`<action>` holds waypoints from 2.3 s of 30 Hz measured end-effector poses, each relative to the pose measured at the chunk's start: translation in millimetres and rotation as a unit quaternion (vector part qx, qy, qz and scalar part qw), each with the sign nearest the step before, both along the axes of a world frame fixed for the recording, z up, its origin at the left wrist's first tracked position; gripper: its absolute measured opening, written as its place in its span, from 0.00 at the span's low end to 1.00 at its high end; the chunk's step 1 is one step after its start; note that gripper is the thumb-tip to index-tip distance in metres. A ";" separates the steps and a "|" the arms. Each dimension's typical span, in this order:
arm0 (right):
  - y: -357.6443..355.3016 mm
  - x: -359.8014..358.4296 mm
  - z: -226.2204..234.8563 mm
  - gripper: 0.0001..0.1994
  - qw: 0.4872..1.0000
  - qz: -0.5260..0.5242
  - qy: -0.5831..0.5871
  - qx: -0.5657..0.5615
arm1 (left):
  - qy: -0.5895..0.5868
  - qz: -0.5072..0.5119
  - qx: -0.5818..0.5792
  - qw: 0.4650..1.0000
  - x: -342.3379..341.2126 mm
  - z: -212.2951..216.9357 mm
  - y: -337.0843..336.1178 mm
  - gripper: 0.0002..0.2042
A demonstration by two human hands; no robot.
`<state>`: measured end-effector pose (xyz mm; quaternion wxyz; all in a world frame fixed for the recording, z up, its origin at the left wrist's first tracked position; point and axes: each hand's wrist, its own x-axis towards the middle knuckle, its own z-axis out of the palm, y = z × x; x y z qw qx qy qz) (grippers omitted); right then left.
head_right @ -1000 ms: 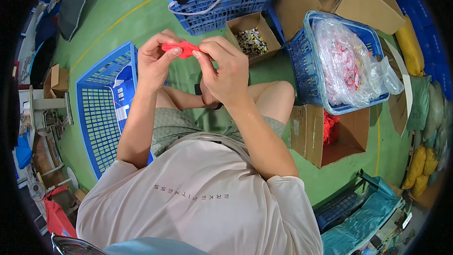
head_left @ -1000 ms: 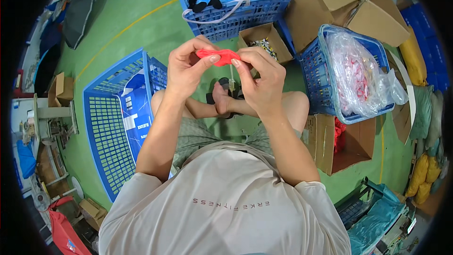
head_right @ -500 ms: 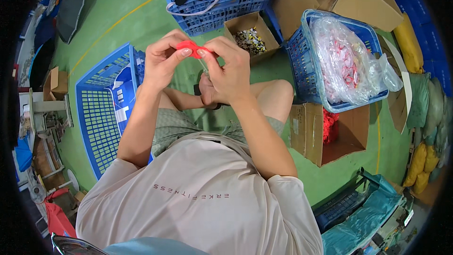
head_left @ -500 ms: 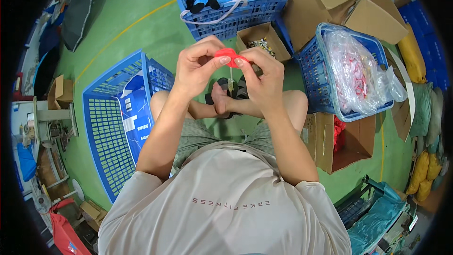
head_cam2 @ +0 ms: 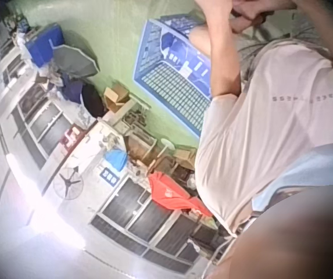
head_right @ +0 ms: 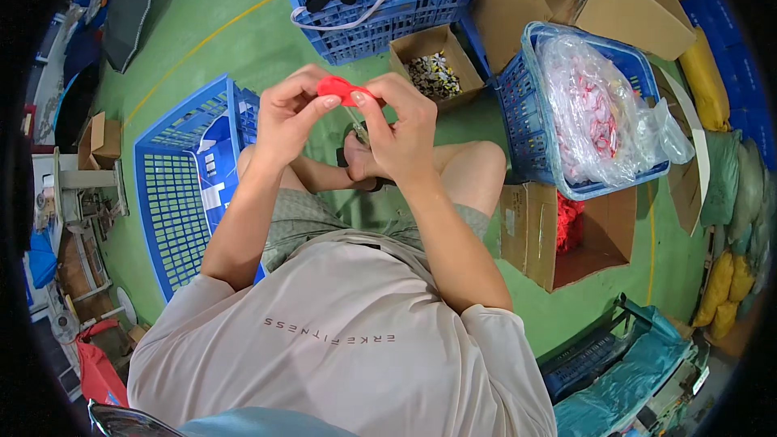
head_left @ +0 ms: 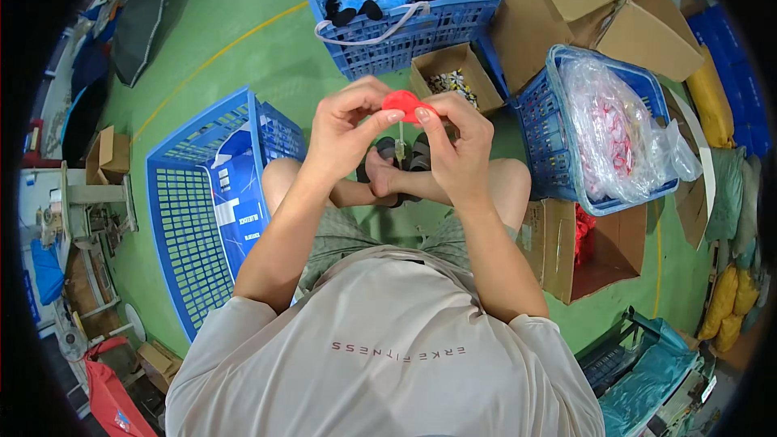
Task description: Assembling small pink and red decorative components in a factory setting.
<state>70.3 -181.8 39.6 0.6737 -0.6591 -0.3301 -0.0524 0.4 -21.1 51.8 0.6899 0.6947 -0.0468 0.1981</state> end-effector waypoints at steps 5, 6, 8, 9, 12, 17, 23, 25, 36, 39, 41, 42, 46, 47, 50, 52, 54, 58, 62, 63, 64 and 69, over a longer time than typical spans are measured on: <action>6.8 8.3 51.8 0.05 0.982 0.089 -0.113 -0.121 | 0.005 0.056 -0.024 0.998 -14.8 11.5 1.5 0.03; 2.8 11.2 51.3 0.05 0.982 0.085 -0.113 -0.123 | 0.004 0.053 -0.026 0.998 -11.2 14.3 -2.3 0.03; -12.1 19.9 48.0 0.05 0.991 0.074 -0.044 -0.104 | -0.019 0.056 -0.003 0.998 2.2 20.2 -16.6 0.03; -19.3 24.1 46.4 0.05 0.993 0.068 -0.011 -0.094 | -0.031 0.058 0.008 0.998 9.2 23.1 -23.2 0.03; -22.7 23.9 41.1 0.05 0.996 0.057 0.061 -0.037 | -0.055 0.054 0.025 0.997 20.8 29.5 -29.4 0.03; -9.6 -1.4 31.9 0.04 0.971 0.057 0.193 0.130 | -0.074 0.050 0.041 0.995 18.9 33.3 -29.9 0.03; 0.6 -10.6 29.1 0.04 0.952 0.052 0.238 0.183 | -0.054 0.063 0.008 0.997 14.8 30.5 -28.0 0.04; -0.6 -10.5 32.6 0.05 0.951 0.048 0.244 0.185 | -0.047 0.081 0.007 0.996 11.5 29.4 -30.3 0.05; -192.2 13.6 29.6 0.03 0.936 -0.098 0.309 0.135 | 0.264 0.145 -0.119 0.946 -38.7 -138.5 23.9 0.08; -293.0 -6.2 -41.4 0.03 0.910 -0.136 0.390 -0.031 | 0.319 0.088 -0.107 0.937 -49.3 -156.3 16.2 0.09; -339.5 -17.2 -61.9 0.05 0.860 -0.181 0.460 -0.125 | 0.336 0.091 -0.095 0.933 -42.9 -153.1 -3.1 0.09; -355.1 -22.8 -61.5 0.06 0.831 -0.214 0.484 -0.171 | 0.340 0.084 -0.091 0.932 -40.8 -155.9 -6.7 0.09; -436.0 -3.8 -107.6 0.14 0.788 -0.485 0.374 -0.061 | 0.344 0.046 -0.077 0.935 -25.1 -161.5 -23.4 0.09; -442.1 5.8 -112.2 0.18 0.750 -0.579 0.319 -0.013 | 0.350 0.042 -0.071 0.933 -24.1 -161.2 -23.5 0.09; -444.0 39.7 -90.1 0.22 0.776 -0.609 0.162 -0.013 | 0.371 0.047 -0.049 0.926 -29.6 -160.7 -16.4 0.09; -421.2 72.5 -41.5 0.16 0.819 -0.560 0.113 0.046 | 0.376 0.042 -0.042 0.925 -36.5 -162.0 -11.2 0.08; -405.8 108.9 -3.4 0.12 0.852 -0.522 0.026 -0.020 | 0.381 0.030 -0.041 0.923 -39.0 -163.8 -8.1 0.08; -356.3 196.7 -6.6 0.13 0.871 -0.401 0.023 -0.282 | 0.370 0.023 0.004 0.929 -27.3 -152.4 -23.8 0.08; -325.2 213.3 -44.6 0.13 0.868 -0.369 0.011 -0.332 | 0.352 0.026 0.056 0.934 -29.7 -132.8 -40.5 0.07; -316.8 208.8 -53.5 0.13 0.866 -0.357 0.006 -0.350 | 0.348 0.021 0.069 0.935 -34.1 -127.0 -42.1 0.07; -313.0 212.3 -61.0 0.13 0.864 -0.344 0.002 -0.368 | 0.344 0.017 0.082 0.935 -38.2 -122.7 -42.2 0.07; -344.0 260.3 -84.0 0.13 0.830 -0.291 -0.010 -0.475 | 0.343 0.012 0.065 0.937 -55.8 -133.0 -28.6 0.07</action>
